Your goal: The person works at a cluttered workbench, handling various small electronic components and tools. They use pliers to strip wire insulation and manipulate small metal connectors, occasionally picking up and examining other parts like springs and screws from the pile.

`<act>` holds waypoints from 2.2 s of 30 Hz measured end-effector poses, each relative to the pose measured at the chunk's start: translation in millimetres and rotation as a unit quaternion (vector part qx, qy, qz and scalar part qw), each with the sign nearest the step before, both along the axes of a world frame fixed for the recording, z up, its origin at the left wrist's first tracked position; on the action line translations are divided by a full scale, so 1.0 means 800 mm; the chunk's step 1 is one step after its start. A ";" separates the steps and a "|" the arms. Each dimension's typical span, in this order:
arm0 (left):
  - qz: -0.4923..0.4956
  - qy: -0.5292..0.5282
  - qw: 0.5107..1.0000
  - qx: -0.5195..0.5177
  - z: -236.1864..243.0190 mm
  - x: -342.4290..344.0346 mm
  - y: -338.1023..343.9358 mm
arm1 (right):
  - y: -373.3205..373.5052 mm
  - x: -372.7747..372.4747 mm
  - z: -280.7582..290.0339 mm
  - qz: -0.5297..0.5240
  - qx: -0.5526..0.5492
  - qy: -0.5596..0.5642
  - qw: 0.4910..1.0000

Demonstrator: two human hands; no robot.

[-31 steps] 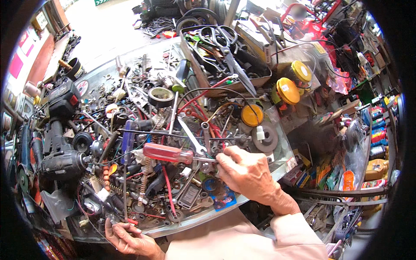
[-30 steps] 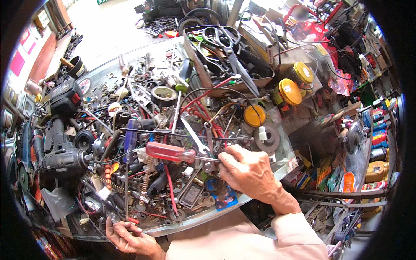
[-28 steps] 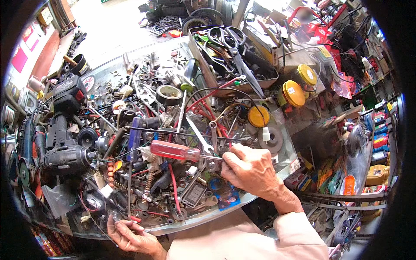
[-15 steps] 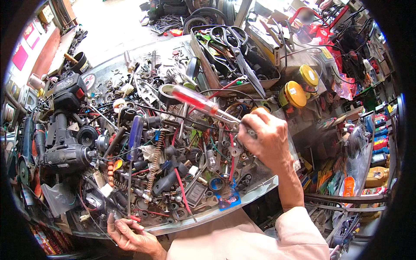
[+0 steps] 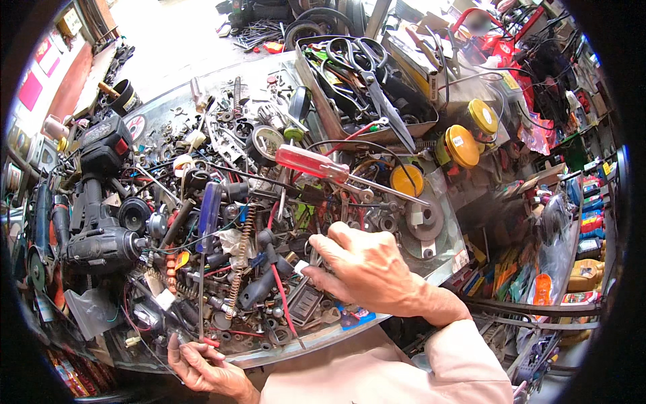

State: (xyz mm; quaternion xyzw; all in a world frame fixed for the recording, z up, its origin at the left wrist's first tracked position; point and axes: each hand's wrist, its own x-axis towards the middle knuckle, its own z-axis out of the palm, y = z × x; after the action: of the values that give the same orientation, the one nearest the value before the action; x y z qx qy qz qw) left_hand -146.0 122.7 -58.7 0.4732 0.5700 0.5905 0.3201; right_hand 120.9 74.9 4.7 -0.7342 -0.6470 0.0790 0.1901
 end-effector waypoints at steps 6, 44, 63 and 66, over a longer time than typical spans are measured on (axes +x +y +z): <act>0.012 -0.008 1.000 0.005 -0.002 0.000 0.000 | 0.002 0.016 0.000 0.033 -0.024 0.011 0.999; 0.004 -0.012 1.000 -0.001 -0.004 -0.002 0.003 | -0.053 0.015 0.000 -0.114 0.144 0.060 0.981; -0.035 -0.093 0.995 -0.006 0.005 -0.004 -0.002 | 0.034 -0.043 0.034 0.251 0.076 -0.102 0.960; -0.030 -0.100 0.994 -0.021 0.007 -0.005 -0.005 | 0.061 -0.063 0.023 0.358 0.025 -0.119 0.926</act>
State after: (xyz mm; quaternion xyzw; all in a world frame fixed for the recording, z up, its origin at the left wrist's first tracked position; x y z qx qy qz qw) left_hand -149.6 119.1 -52.9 0.4218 0.5333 0.6126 0.4030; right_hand 70.6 123.8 23.4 -0.4531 -0.8861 0.0381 0.0892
